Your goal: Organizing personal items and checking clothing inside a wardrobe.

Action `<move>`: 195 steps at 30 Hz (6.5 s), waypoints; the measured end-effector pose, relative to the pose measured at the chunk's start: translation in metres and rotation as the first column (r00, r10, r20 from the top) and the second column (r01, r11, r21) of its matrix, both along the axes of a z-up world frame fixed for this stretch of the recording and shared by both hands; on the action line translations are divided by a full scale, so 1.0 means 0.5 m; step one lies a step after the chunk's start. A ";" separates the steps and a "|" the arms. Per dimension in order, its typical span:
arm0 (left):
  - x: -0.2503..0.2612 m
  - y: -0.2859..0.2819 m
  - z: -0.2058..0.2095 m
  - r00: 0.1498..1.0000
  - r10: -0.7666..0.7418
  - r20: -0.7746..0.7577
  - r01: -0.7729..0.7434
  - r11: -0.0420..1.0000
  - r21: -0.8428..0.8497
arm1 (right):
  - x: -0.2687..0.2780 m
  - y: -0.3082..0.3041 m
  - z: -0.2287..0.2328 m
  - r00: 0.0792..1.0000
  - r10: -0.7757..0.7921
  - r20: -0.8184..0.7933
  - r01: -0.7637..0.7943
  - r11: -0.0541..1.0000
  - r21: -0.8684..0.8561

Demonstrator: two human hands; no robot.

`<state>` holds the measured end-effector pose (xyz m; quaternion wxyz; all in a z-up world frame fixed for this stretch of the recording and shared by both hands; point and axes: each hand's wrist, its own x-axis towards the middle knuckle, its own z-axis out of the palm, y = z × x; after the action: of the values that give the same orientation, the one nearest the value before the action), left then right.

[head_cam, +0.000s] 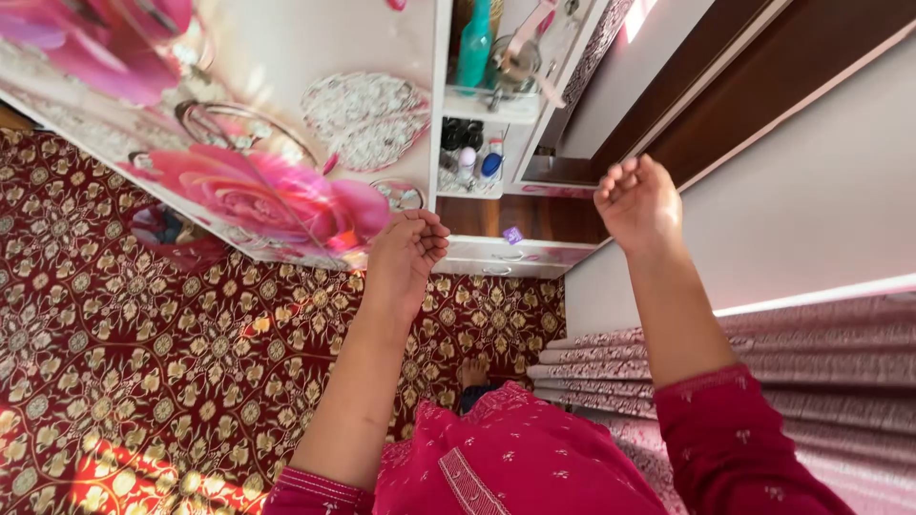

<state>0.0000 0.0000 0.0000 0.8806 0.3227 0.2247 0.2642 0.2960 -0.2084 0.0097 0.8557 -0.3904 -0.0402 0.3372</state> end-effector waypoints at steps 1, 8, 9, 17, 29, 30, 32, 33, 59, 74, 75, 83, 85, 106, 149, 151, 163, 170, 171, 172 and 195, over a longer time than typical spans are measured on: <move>0.033 0.003 0.002 1.000 0.000 -0.003 0.000 1.000 0.001 | 0.038 0.024 0.029 1.000 0.000 -0.003 0.000 1.000 0.001; 0.177 0.005 0.011 0.998 0.036 -0.042 -0.035 0.999 0.029 | 0.302 0.248 0.155 0.909 0.078 0.409 -0.045 0.995 -0.089; 0.183 0.003 0.009 0.998 0.040 -0.056 -0.039 0.999 0.022 | 0.338 0.282 0.156 0.896 0.078 0.437 -0.056 0.997 -0.062; 0.172 0.025 -0.028 0.997 0.057 -0.058 -0.057 0.998 -0.004 | 0.440 0.415 0.178 0.854 -0.082 0.514 0.091 0.996 0.007; 0.107 0.095 -0.033 0.994 -0.092 -0.056 0.089 0.995 -0.045 | 0.293 0.304 0.223 0.801 -0.072 0.594 0.152 0.985 -0.085; 0.103 0.101 -0.033 0.992 -0.113 -0.054 0.111 0.993 -0.040 | 0.273 0.287 0.226 0.823 -0.075 0.564 0.125 0.991 -0.051; 0.089 0.111 -0.025 0.988 -0.143 -0.053 0.142 0.989 -0.034 | 0.236 0.248 0.225 0.826 -0.092 0.557 0.135 0.990 -0.037; 0.082 0.114 -0.022 0.986 -0.156 -0.051 0.155 0.988 -0.028 | 0.216 0.227 0.223 0.829 -0.093 0.551 0.128 0.991 -0.025; 0.055 0.194 -0.050 0.945 -0.325 -0.039 0.324 0.946 -0.013 | 0.217 -0.239 0.169 0.585 -0.684 0.436 0.759 0.651 0.002; 0.179 0.164 -0.015 0.933 -0.347 -0.092 0.350 0.936 0.023 | 0.153 -0.234 0.158 0.103 -0.640 0.761 0.953 0.283 0.109; 0.189 0.159 -0.017 0.930 -0.357 -0.091 0.360 0.933 0.018 | 0.137 -0.226 0.149 -0.048 -0.483 0.874 0.965 0.202 0.165; 0.279 0.124 -0.008 0.940 -0.334 -0.069 0.335 0.942 0.004 | 0.070 -0.129 0.117 -0.113 -0.320 0.941 0.939 0.276 0.207; 0.303 0.123 -0.020 0.947 -0.316 -0.061 0.316 0.949 -0.002 | 0.083 -0.099 0.092 -0.013 -0.382 0.924 0.886 0.423 0.187; 0.383 0.147 -0.075 0.994 -0.087 -0.061 0.082 0.993 -0.081 | 0.217 0.377 0.060 0.291 0.177 0.940 0.334 0.902 -0.273; 0.475 0.246 0.006 0.882 0.434 0.183 -0.270 0.147 0.952 | 0.301 0.539 0.098 0.467 0.512 0.721 0.533 0.488 -0.691; 0.462 0.239 0.012 0.885 0.421 0.201 -0.277 0.126 0.953 | 0.308 0.539 0.085 0.471 0.513 0.718 0.515 0.501 -0.696; 0.440 0.247 0.026 0.904 0.378 0.198 -0.313 0.272 0.910 | 0.363 0.517 0.125 0.422 0.522 0.741 0.583 0.470 -0.663; 0.426 0.257 0.044 0.907 0.402 0.123 -0.224 0.215 0.950 | 0.398 0.523 0.161 -0.344 0.349 0.872 0.709 0.705 -0.002; 0.423 0.259 0.059 0.903 0.398 0.163 -0.212 0.083 0.974 | 0.405 0.528 0.149 -0.349 0.380 0.857 0.731 0.683 -0.005; 0.423 0.263 0.055 0.903 0.396 0.165 -0.214 0.083 0.973 | 0.401 0.535 0.144 -0.350 0.380 0.856 0.732 0.682 -0.003; 0.463 0.278 0.075 0.934 0.354 0.047 -0.116 0.176 0.977 | 0.431 0.621 -0.009 0.092 0.466 0.880 0.807 0.482 -0.340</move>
<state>0.2313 0.1388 0.0376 0.4067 0.7847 0.1405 0.4462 0.5113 0.1022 0.0051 0.3125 -0.8602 -0.3607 -0.1799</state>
